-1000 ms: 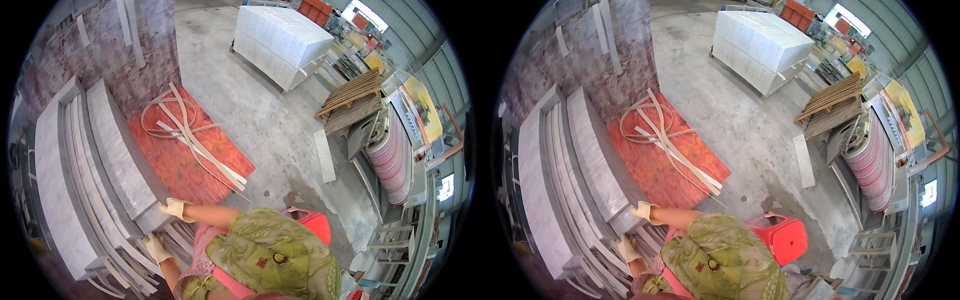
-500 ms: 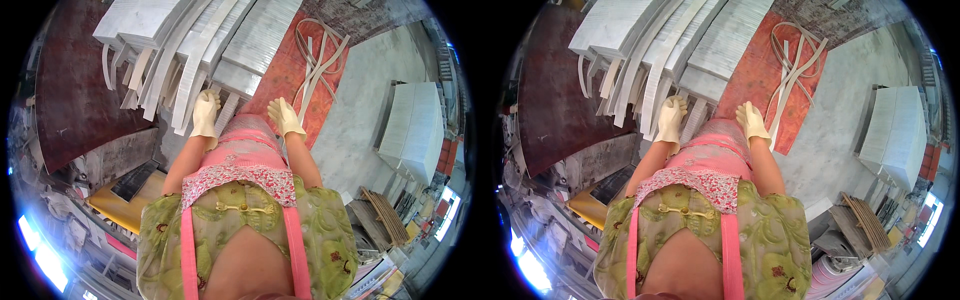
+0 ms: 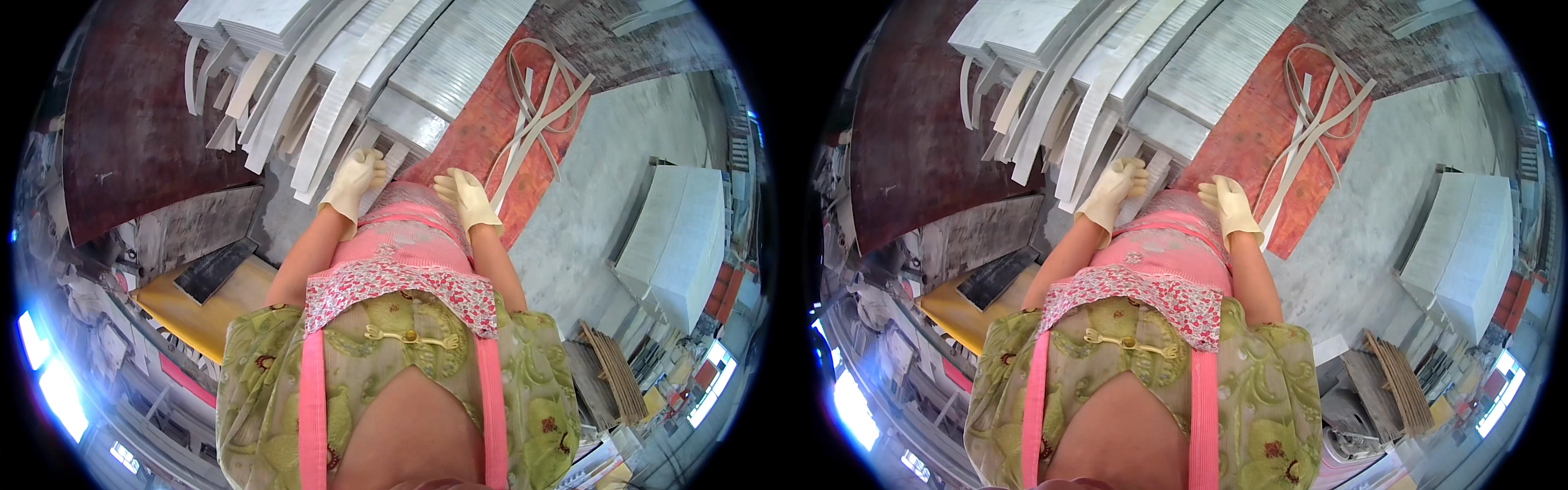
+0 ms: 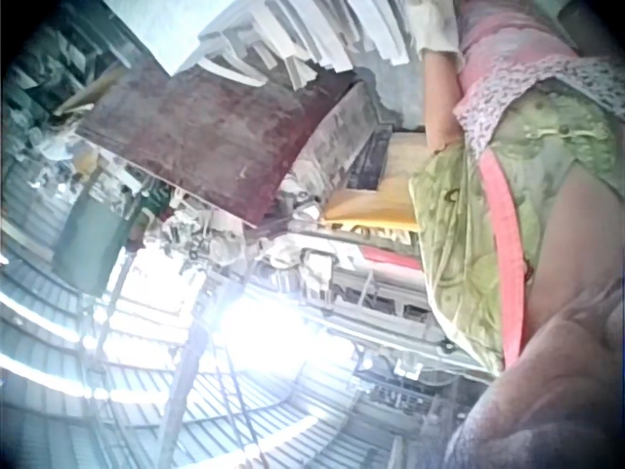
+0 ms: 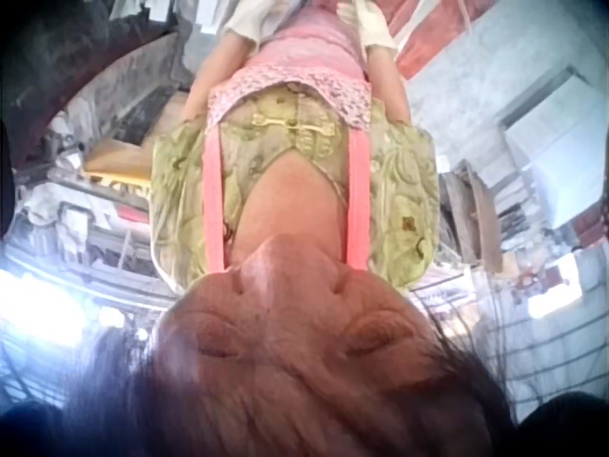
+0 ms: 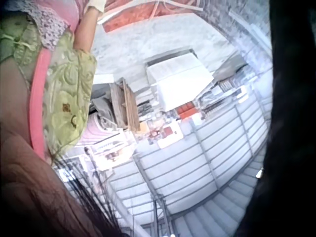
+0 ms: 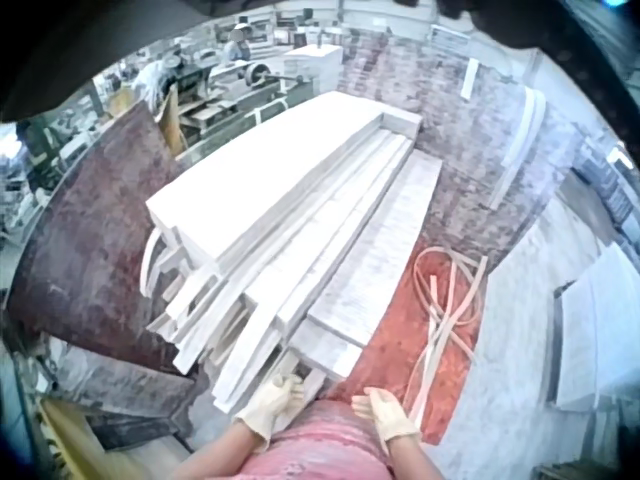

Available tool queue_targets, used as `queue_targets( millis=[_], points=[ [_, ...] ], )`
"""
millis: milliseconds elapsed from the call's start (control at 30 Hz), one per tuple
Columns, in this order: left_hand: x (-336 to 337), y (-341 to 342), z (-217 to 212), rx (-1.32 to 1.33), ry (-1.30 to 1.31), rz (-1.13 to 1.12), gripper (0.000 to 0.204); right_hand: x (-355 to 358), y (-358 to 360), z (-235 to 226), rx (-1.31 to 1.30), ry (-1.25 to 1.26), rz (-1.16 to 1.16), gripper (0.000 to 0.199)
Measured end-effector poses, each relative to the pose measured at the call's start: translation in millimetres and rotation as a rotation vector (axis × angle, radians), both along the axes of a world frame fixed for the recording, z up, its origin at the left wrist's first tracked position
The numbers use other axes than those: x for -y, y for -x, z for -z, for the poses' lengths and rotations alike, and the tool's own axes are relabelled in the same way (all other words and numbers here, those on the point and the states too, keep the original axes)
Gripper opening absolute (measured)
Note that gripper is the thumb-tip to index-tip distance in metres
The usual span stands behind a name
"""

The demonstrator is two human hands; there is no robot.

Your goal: The person picks up thin white planks from a pile and places them onto a red conveyor belt. They then return to the pile to retrieve more planks, repeating the process of stacking them on the belt. The person also handles long white strips, placing them on top of the stacked planks.

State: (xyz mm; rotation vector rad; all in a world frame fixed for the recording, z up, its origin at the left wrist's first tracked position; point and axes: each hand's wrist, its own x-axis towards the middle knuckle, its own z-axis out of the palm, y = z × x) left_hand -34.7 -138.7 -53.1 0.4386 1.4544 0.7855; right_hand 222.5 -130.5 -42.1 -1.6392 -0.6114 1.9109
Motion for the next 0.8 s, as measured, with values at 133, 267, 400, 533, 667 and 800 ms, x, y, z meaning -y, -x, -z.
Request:
queue_targets(
  millis=[133,267,400,533,667,800],
  points=[
    [-15,1,7,0.023,-0.023,-0.101,0.035,-7,8,-12,-0.025,-0.030,0.032,0.055],
    [-32,-3,0,0.025,-0.020,-0.119,0.035,-19,26,-22,-0.006,-0.106,0.052,0.058],
    [-50,-3,-13,0.021,-0.003,-0.065,0.035,-38,40,-26,0.047,-0.126,0.010,0.061],
    [-62,-2,-3,0.031,-0.015,-0.065,0.031,-50,48,-26,0.074,-0.107,-0.056,0.065],
    [-67,-4,36,-0.022,-0.004,-0.136,0.028,-55,54,-24,0.137,-0.079,-0.060,0.063],
    [-70,-2,57,-0.274,-0.082,0.051,0.028,-56,56,-21,0.150,-0.090,-0.054,0.062]
  ],
)
